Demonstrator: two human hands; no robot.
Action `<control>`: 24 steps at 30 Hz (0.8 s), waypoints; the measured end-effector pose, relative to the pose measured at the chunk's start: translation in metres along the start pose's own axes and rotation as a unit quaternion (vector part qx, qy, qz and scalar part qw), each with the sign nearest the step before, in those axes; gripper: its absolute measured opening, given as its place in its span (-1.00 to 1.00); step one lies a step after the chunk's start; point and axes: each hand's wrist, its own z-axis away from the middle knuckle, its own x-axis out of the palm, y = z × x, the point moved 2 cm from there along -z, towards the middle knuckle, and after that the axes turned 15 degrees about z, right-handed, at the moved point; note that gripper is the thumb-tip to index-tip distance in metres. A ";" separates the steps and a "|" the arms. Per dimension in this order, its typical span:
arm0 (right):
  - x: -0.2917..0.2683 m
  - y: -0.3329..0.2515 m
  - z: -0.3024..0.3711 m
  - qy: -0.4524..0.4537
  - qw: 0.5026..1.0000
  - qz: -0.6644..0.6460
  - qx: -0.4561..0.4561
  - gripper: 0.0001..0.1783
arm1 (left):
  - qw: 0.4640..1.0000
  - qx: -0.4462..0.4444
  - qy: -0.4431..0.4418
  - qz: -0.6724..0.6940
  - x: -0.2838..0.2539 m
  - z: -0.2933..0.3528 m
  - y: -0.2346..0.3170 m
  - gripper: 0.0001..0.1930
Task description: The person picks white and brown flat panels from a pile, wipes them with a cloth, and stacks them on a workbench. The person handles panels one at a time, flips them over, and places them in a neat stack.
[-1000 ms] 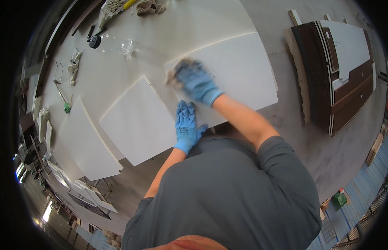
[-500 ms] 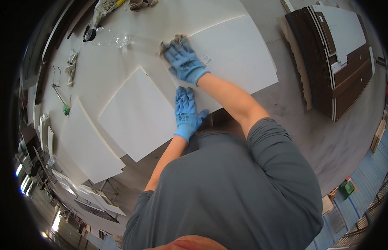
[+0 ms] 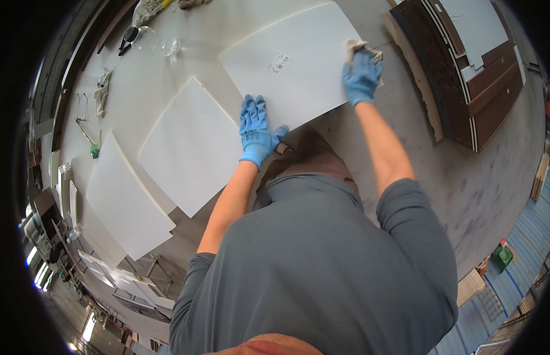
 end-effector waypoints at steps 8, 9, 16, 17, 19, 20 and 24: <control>-0.086 -0.099 0.057 -0.116 0.936 -0.244 -0.225 -0.54 | 0.999 0.015 -0.019 -0.022 -0.002 0.001 -0.005 0.15; -0.073 -0.072 0.047 -0.106 0.950 -0.226 -0.189 -0.55 | 0.999 0.019 -0.018 -0.025 -0.001 0.001 -0.005 0.17; -0.001 0.028 0.018 -0.106 0.975 -0.094 -0.172 -0.49 | 0.999 0.000 -0.020 -0.044 0.006 0.000 -0.008 0.19; 0.004 0.020 0.017 -0.104 0.959 -0.087 -0.250 -0.48 | 0.999 -0.003 -0.025 -0.041 0.006 -0.001 -0.008 0.19; 0.017 0.017 0.005 -0.105 0.945 -0.191 -0.244 -0.47 | 0.999 -0.001 -0.030 -0.041 0.006 -0.002 -0.009 0.19; 0.032 0.022 -0.015 -0.103 0.947 -0.203 -0.227 -0.48 | 0.999 -0.001 -0.031 -0.043 0.006 -0.002 -0.009 0.19; 0.123 0.046 -0.111 -0.211 0.958 -0.167 -0.096 -0.47 | 0.998 0.017 -0.021 -0.054 0.006 -0.002 -0.007 0.19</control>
